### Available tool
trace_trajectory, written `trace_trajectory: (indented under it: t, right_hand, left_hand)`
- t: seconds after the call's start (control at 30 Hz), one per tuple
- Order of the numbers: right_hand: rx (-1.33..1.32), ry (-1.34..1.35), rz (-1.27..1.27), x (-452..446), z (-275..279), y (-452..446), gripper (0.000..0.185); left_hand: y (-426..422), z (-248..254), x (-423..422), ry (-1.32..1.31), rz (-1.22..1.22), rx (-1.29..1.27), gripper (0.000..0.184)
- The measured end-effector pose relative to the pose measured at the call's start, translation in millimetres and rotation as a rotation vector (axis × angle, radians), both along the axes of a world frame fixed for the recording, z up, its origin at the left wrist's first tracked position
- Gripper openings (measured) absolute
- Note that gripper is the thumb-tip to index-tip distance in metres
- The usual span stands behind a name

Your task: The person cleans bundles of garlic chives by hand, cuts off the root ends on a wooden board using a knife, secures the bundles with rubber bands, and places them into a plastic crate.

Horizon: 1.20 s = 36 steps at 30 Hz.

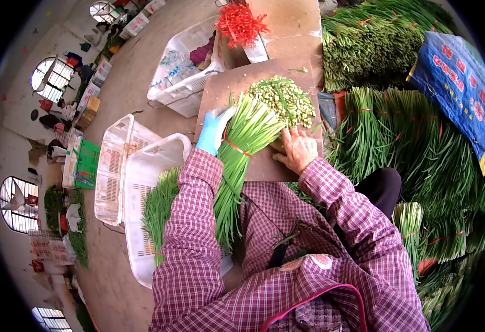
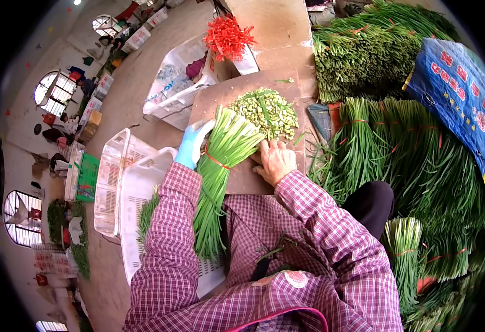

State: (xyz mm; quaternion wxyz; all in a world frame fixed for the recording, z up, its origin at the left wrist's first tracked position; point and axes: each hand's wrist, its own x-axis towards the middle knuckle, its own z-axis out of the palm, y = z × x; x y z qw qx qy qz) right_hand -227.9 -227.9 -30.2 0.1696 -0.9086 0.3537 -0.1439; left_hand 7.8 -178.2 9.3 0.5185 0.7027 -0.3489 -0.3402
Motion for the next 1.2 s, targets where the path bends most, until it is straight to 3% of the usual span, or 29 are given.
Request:
trace_trajectory:
  t: [0.07, 0.2, 0.3, 0.5, 0.6, 0.67, 0.73, 0.8, 0.83, 0.87, 1.0, 1.13, 1.2]
  right_hand:
    - [0.003, 0.005, 0.011, 5.5, -7.2, -4.8, 0.055]
    - [0.007, -0.010, 0.071, 4.2, -13.2, -14.3, 0.052]
    - [-0.149, -0.042, 0.071, -3.2, -5.0, -26.1, 0.041]
    - [-0.423, -0.059, 0.050, -33.1, 21.3, -70.3, 0.042]
    - [-0.346, -0.007, -0.094, -49.4, 45.9, -82.2, 0.034]
    - [-0.385, -0.196, -0.133, -61.4, 52.7, -85.2, 0.031]
    - [-0.210, -0.335, -0.117, -73.2, 55.3, -83.0, 0.036]
    - [0.486, -0.667, -0.075, -73.0, 51.4, -73.1, 0.042]
    - [0.759, -0.681, -0.024, -74.4, 62.6, -58.9, 0.051]
    - [0.871, -0.652, -0.012, -75.1, 64.4, -47.5, 0.055]
    - [0.965, -0.595, 0.095, -66.3, 66.8, -18.1, 0.057]
    - [0.761, -0.493, 0.063, -65.0, 53.0, -8.8, 0.062]
    - [0.861, -0.548, 0.057, -66.8, 57.5, -4.4, 0.061]
  left_hand:
    - [6.7, 7.5, -8.9, 0.043, -0.016, 0.005, 0.043]
    - [10.5, 5.4, -15.7, -0.166, -0.096, -0.064, 0.042]
    - [13.7, 3.2, -15.2, -0.016, 0.032, -0.151, 0.040]
    - [15.3, -0.9, -5.9, 0.169, 0.055, -0.118, 0.035]
    - [16.9, -10.3, -0.5, 0.228, 0.032, -0.068, 0.033]
    - [15.3, -9.4, -7.5, 0.218, 0.052, -0.081, 0.033]
    - [14.9, -8.5, -7.3, 0.223, 0.049, -0.052, 0.033]
    - [15.2, -8.9, -7.1, 0.152, 0.050, -0.054, 0.035]
    - [14.3, -9.4, -5.4, 0.152, 0.050, -0.055, 0.035]
    - [13.1, -9.9, -2.6, 0.130, 0.043, -0.025, 0.036]
    - [11.3, -13.8, 0.4, 0.147, 0.011, -0.017, 0.040]
    - [10.7, -12.3, -0.5, 0.101, 0.012, 0.004, 0.038]
    - [8.5, -14.8, 3.7, 0.176, 0.047, 0.057, 0.038]
